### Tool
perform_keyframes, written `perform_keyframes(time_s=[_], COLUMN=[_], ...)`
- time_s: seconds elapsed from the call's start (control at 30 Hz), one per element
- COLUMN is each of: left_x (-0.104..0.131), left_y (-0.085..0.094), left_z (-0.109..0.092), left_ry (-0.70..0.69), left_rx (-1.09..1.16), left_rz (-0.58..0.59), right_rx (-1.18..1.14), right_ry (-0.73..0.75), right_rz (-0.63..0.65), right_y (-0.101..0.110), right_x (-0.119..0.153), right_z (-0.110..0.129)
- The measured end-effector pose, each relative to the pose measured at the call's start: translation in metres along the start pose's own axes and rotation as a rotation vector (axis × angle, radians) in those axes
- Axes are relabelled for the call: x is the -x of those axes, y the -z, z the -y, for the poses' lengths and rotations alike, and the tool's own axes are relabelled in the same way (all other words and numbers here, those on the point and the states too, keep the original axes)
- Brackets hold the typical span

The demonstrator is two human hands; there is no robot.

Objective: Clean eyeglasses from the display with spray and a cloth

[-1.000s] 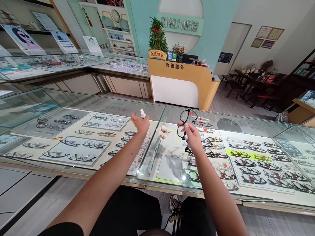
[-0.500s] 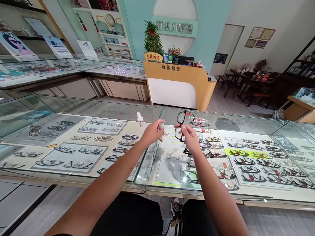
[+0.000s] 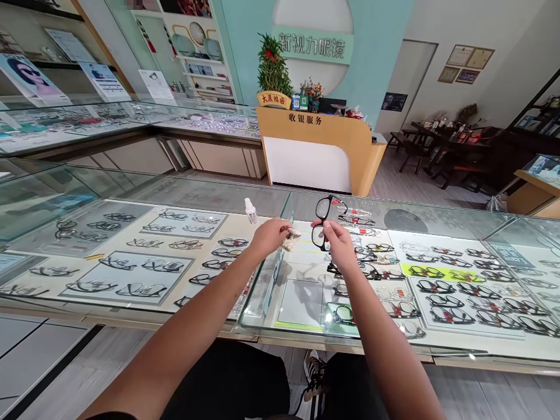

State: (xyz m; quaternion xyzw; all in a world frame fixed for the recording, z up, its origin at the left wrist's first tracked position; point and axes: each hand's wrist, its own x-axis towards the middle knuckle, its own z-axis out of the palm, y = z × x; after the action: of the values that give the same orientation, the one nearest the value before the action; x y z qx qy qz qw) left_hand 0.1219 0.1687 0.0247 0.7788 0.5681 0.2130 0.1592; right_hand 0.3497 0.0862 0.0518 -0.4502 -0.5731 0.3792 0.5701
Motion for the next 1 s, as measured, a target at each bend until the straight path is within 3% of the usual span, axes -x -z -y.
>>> perform_keyframes(time_s=[0.3,0.47,0.73,1.0], left_x=[0.007,0.010,0.026,0.035], left_y=[0.017,0.024,0.029,0.022], left_z=[-0.015,-0.026,-0.047,-0.056], left_ry=[-0.121,-0.197,-0.398,-0.375], left_rx=[0.348,0.581,0.629,0.636], left_rz=[-0.304,-0.345,-0.412,-0.385], right_rx=[0.074,0.102,0.089,0.105], right_ry=[0.007,0.000,-0.025,0.009], right_rz=[0.008,0.048,0.191,0.247], right_y=[-0.002,-0.007,-0.014,-0.018], right_x=[0.001,0.003,0.009,0.011], right_z=[0.001,0.001,0.002,0.003])
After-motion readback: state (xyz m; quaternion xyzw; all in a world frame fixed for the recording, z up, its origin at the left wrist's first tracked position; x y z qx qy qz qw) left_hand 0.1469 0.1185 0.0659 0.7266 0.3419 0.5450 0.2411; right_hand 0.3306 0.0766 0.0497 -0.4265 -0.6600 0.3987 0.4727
